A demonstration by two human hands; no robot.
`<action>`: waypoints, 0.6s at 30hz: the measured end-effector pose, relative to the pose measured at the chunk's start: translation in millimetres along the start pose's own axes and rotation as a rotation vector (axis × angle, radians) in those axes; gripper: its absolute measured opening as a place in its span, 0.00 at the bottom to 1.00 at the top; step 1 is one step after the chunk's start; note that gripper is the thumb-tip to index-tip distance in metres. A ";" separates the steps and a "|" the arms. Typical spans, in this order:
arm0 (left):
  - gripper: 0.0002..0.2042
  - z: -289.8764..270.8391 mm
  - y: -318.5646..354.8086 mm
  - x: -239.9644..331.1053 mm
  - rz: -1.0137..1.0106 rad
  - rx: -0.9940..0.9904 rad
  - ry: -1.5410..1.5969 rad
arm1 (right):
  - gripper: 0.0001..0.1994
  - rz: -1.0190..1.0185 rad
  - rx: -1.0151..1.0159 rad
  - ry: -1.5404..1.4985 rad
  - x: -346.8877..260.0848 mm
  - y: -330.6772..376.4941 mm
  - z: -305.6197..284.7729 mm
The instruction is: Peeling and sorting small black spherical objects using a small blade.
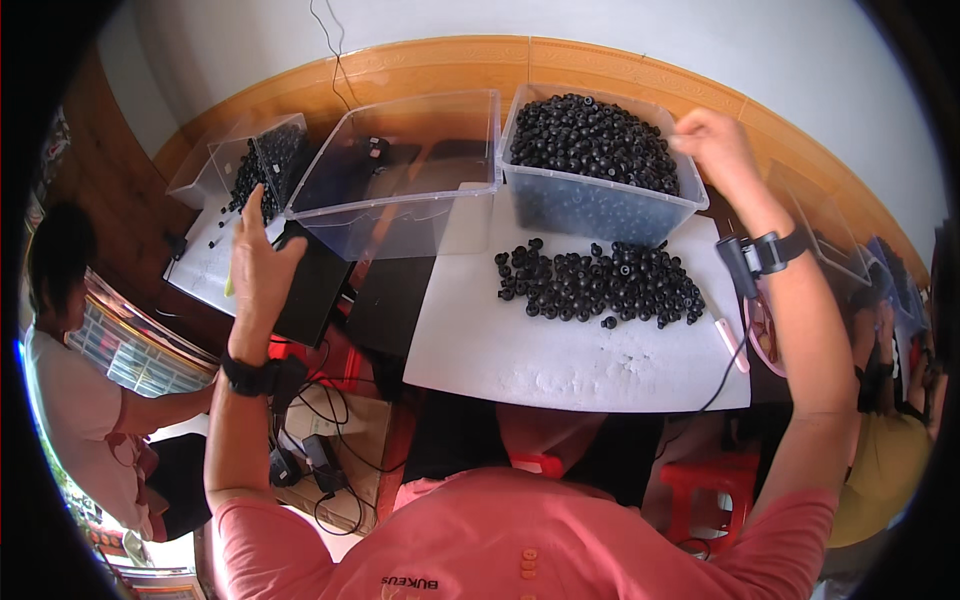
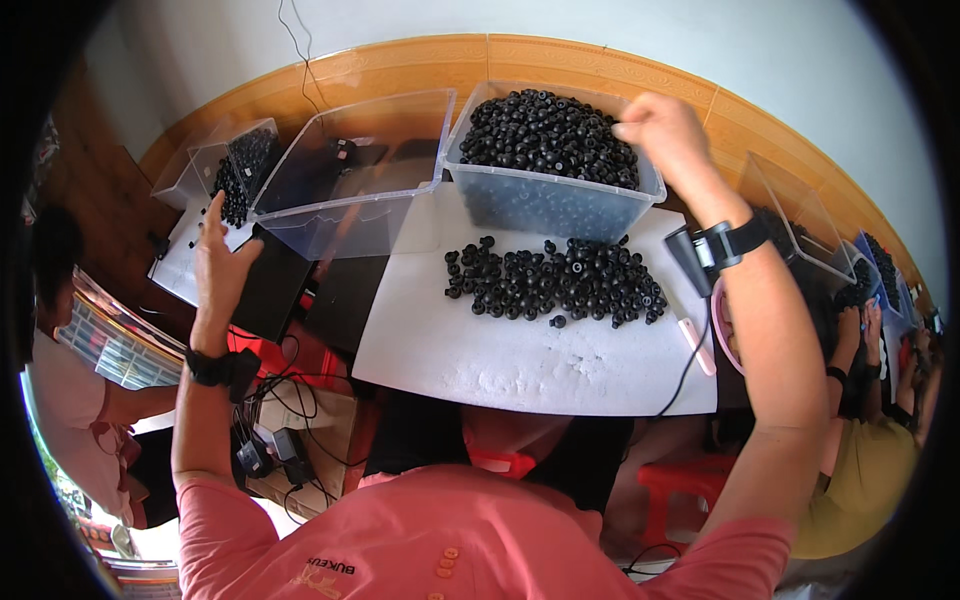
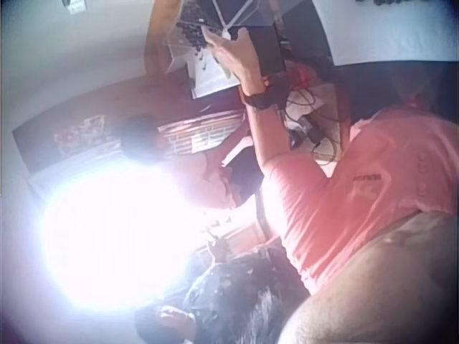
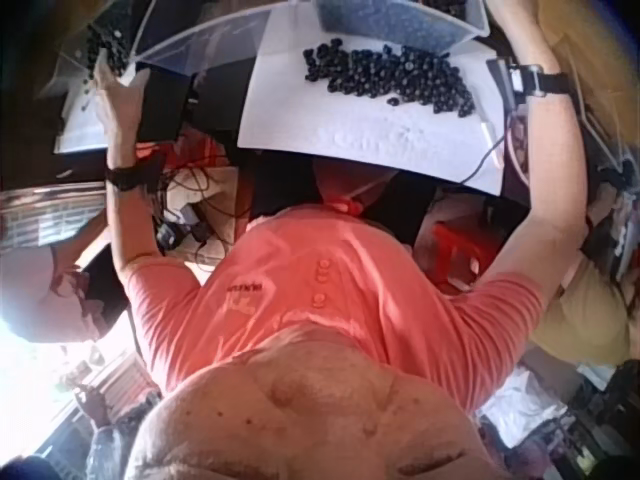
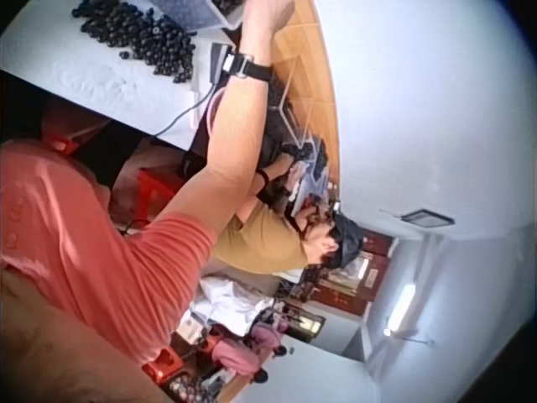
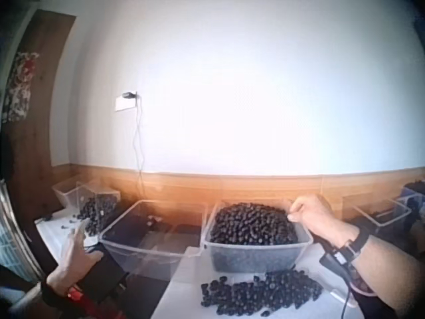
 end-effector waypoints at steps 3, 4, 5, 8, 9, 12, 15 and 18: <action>0.20 4.3 -25.8 79.8 0.135 -0.192 0.063 | 0.08 0.249 -0.027 0.204 47.2 -19.2 -26.6; 0.13 25.9 -37.1 112.6 0.146 -0.329 0.263 | 0.11 0.375 -0.104 0.077 66.6 -22.1 -25.7; 0.12 51.6 -47.0 137.5 0.131 -0.495 0.335 | 0.11 0.377 -0.104 0.074 72.7 -27.2 -22.6; 0.13 136.9 -87.9 176.1 0.119 -0.812 0.359 | 0.15 0.510 -0.299 0.180 89.8 -34.3 3.7; 0.14 158.2 -104.2 184.2 0.183 -0.800 0.293 | 0.15 0.552 -0.325 0.110 85.3 -32.8 9.1; 0.16 230.3 -146.4 201.7 0.325 -0.707 0.170 | 0.14 0.562 -0.400 -0.030 97.3 -31.1 32.3; 0.18 285.5 -169.5 210.1 0.497 -0.537 0.072 | 0.12 0.728 -0.322 -0.333 90.3 -20.3 43.1; 0.15 319.9 -179.2 212.9 0.639 -0.484 0.000 | 0.10 0.657 -0.332 -0.373 121.2 -38.9 50.7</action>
Point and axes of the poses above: each hand's wrist, its own y-axis away from the middle knuckle, its own z-axis out of the palm, x = y × z, the point moved 6 cm from there along -y, towards the middle knuckle, and after that the axes turned 4 degrees about y, right-handed, at the moved point
